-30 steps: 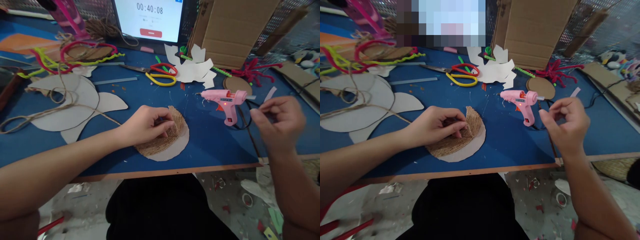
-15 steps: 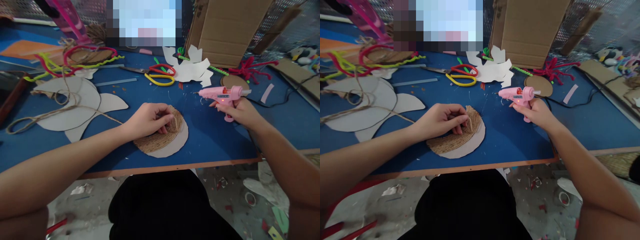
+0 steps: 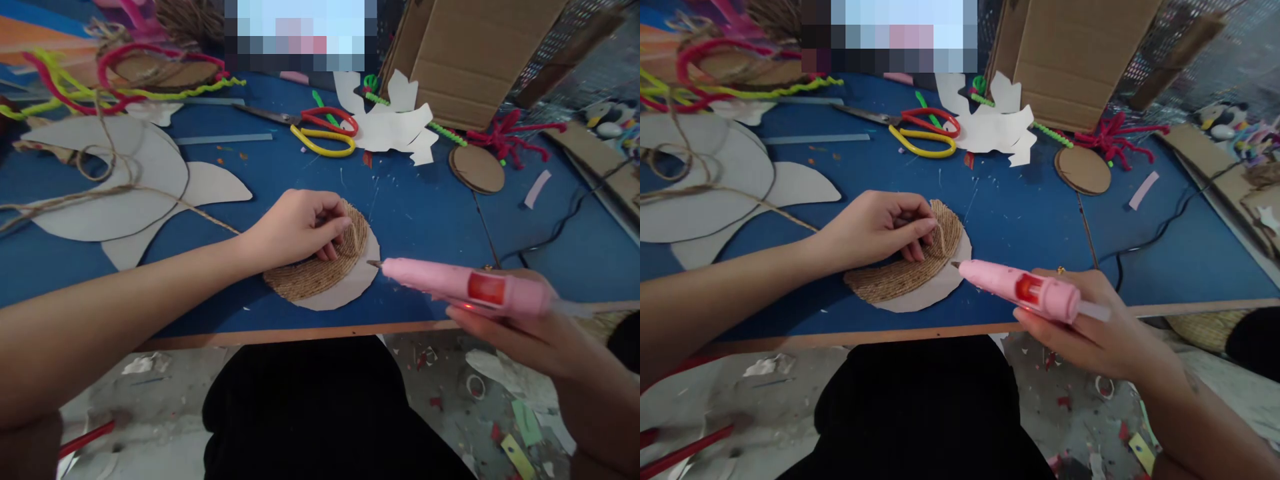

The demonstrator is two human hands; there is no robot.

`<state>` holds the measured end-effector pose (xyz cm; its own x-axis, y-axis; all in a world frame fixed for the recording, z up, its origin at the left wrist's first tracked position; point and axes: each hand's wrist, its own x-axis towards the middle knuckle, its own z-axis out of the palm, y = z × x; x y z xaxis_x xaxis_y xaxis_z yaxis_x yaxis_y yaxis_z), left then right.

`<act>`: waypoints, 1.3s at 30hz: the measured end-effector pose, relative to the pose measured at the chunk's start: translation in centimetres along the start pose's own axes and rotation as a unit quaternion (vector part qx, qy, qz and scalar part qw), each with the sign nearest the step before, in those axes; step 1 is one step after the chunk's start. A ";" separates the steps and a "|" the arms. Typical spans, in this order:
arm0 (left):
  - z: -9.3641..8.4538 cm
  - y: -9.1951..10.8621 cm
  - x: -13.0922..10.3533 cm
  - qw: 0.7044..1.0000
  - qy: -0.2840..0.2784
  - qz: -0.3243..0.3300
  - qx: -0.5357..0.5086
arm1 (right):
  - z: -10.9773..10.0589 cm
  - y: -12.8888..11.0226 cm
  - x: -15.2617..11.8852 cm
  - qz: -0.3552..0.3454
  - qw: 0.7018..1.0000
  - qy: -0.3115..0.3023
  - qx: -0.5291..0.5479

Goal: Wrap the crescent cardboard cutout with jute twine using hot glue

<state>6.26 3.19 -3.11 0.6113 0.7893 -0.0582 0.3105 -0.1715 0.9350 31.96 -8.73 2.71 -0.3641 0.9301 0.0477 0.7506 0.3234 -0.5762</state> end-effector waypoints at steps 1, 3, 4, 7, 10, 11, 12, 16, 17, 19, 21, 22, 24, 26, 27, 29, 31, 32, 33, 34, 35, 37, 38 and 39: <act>0.1 0.0 0.0 1.000 0.005 -0.004 -0.002 | 0.2 -0.2 0.3 -0.034 0.999 -0.009 -0.030; 0.2 0.1 -0.1 1.000 0.010 -0.009 -0.010 | 0.3 -0.2 0.7 -0.070 0.996 -0.031 -0.047; 0.3 0.1 -0.1 1.000 0.012 -0.009 -0.015 | 0.3 -0.1 0.8 -0.065 0.996 -0.037 -0.049; 0.4 0.2 -0.3 1.000 0.016 -0.013 -0.024 | 0.3 0.2 0.8 -0.012 0.998 -0.046 -0.045; 0.5 0.4 -0.4 0.999 0.019 -0.024 -0.030 | 0.3 0.4 0.9 -0.015 0.996 -0.059 -0.059; 0.5 0.4 -0.5 0.999 0.018 -0.028 -0.033 | 0.4 0.4 1.0 -0.028 0.996 -0.061 -0.063; 0.5 0.5 -0.5 0.999 0.018 -0.030 -0.035 | 0.4 0.5 1.1 -0.038 0.995 -0.061 -0.065; 0.6 0.4 -0.5 0.999 0.020 -0.027 -0.039 | 0.6 0.5 1.4 -0.051 0.995 -0.052 -0.064; 0.6 0.4 -0.5 0.999 0.021 -0.026 -0.039 | 0.6 0.4 1.4 -0.054 0.995 -0.052 -0.062; 0.6 0.2 -0.5 0.999 0.022 -0.022 -0.038 | 0.6 0.2 1.3 -0.061 0.995 -0.053 -0.054; 0.6 0.1 -0.5 0.999 0.022 -0.020 -0.036 | 0.6 -0.1 1.1 -0.061 0.995 -0.060 -0.051; 0.6 0.1 -0.5 0.999 0.022 -0.019 -0.035 | 0.6 -0.2 1.0 -0.064 0.995 -0.061 -0.052; 0.6 0.1 -0.5 0.999 0.021 -0.018 -0.034 | 0.6 -0.4 0.9 -0.075 0.994 -0.059 -0.060; 0.6 0.2 -0.5 0.999 0.021 -0.018 -0.035 | 0.6 -0.3 0.9 -0.083 0.993 -0.054 -0.068; 0.6 0.2 -0.5 0.999 0.022 -0.019 -0.035 | 0.6 -0.2 1.0 -0.083 0.993 -0.052 -0.071; 0.6 0.2 -0.5 0.999 0.024 -0.021 -0.034 | 0.5 0.1 1.1 -0.080 0.992 -0.048 -0.081; 0.6 0.3 -0.5 0.999 0.023 -0.022 -0.033 | 0.4 0.3 1.3 -0.072 0.992 -0.040 -0.094; 0.6 0.3 -0.5 0.999 0.023 -0.022 -0.033 | 0.4 0.3 1.3 -0.069 0.992 -0.037 -0.097; 0.6 0.3 -0.5 0.999 0.022 -0.022 -0.032 | 0.4 0.3 1.4 -0.066 0.992 -0.037 -0.097; 0.6 0.3 -0.5 0.999 0.023 -0.022 -0.031 | 0.3 0.3 1.4 -0.064 0.993 -0.040 -0.093; 0.6 0.3 -0.5 0.999 0.023 -0.021 -0.030 | 0.3 0.2 1.4 -0.065 0.993 -0.047 -0.087; 0.6 0.3 -0.5 0.999 0.024 -0.020 -0.031 | 0.3 -0.1 1.3 -0.075 0.993 -0.061 -0.072; 0.6 0.2 -0.5 0.999 0.023 -0.019 -0.031 | 0.3 -0.2 1.3 -0.080 0.992 -0.068 -0.069; 0.6 0.2 -0.5 0.999 0.023 -0.018 -0.031 | 0.3 -0.3 1.2 -0.082 0.992 -0.070 -0.068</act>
<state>6.45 2.40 -3.09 0.5654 0.8211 -0.0780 0.2851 -0.1058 0.9526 31.10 -7.75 2.66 -0.5538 0.8325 0.0121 0.7387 0.4980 -0.4543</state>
